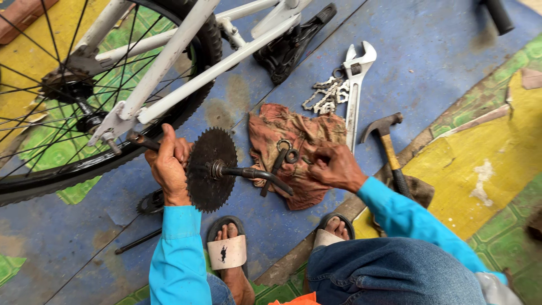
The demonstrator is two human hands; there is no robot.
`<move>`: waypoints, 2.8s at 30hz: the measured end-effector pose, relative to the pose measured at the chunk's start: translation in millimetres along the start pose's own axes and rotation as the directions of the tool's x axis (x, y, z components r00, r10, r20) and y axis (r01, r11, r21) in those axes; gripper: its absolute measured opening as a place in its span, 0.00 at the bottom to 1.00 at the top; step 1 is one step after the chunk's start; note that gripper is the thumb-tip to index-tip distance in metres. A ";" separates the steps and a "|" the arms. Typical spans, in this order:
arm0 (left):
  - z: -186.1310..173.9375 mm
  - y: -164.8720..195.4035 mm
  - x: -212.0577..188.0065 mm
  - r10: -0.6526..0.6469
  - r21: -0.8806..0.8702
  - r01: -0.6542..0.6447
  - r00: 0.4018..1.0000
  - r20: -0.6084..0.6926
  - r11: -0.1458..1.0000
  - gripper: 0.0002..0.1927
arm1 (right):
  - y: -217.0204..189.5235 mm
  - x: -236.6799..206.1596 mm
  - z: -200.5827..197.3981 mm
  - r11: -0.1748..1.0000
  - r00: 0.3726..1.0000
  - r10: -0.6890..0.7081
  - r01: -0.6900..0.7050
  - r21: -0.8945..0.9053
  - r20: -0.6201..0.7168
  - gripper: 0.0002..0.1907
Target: The person repairs a bicycle crank assembly while seated on the floor. They hammer a crank arm fitted with a sprocket, then align the sprocket and crank arm with the bicycle frame's bottom bracket and thread it in by hand, repeatedly turning it to seat the part.
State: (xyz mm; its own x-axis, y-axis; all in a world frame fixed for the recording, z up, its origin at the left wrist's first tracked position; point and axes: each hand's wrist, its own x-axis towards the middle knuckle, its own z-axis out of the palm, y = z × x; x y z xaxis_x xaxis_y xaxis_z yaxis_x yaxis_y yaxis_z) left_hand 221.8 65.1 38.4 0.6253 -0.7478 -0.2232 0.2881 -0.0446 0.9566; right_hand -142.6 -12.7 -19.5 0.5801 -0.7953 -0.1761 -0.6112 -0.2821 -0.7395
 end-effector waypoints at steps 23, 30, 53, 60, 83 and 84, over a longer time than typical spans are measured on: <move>81.6 -83.4 5.8 -0.309 -0.458 0.333 0.942 0.130 0.824 0.30 | -119.9 -77.1 -178.8 0.951 0.843 -0.036 0.194 -0.241 0.537 0.11; 90.7 -103.3 9.6 -0.392 -0.411 0.439 0.899 0.196 0.799 0.30 | -134.7 -77.9 -183.8 0.950 0.833 -0.054 0.213 -0.228 0.551 0.10; 126.3 -71.6 -20.3 -0.686 -0.396 0.779 0.620 0.379 0.486 0.23 | -181.1 -50.8 -177.7 0.934 0.753 -0.226 0.348 -0.081 0.618 0.05; 113.7 -113.2 -8.2 -0.404 -0.452 0.655 0.742 0.535 0.605 0.27 | -180.4 -39.1 -172.0 0.934 0.758 -0.184 0.332 -0.128 0.626 0.05; 118.3 -126.9 16.9 -0.172 -0.071 0.239 0.846 0.505 0.968 0.30 | -180.6 4.1 -160.3 0.887 0.752 -0.267 0.437 -0.152 0.602 0.08; 119.3 -126.2 16.6 -0.182 -0.061 0.243 0.851 0.493 0.968 0.30 | -180.6 5.7 -159.7 0.883 0.748 -0.286 0.449 -0.139 0.599 0.09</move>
State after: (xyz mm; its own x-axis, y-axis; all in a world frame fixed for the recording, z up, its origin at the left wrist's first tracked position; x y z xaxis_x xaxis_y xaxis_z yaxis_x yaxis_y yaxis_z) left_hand 109.3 -20.7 -63.7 0.1218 -0.9546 -0.2718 0.4747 -0.1845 0.8606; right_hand -114.8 -51.9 216.8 0.9313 -0.1923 -0.3095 -0.3537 -0.6808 -0.6414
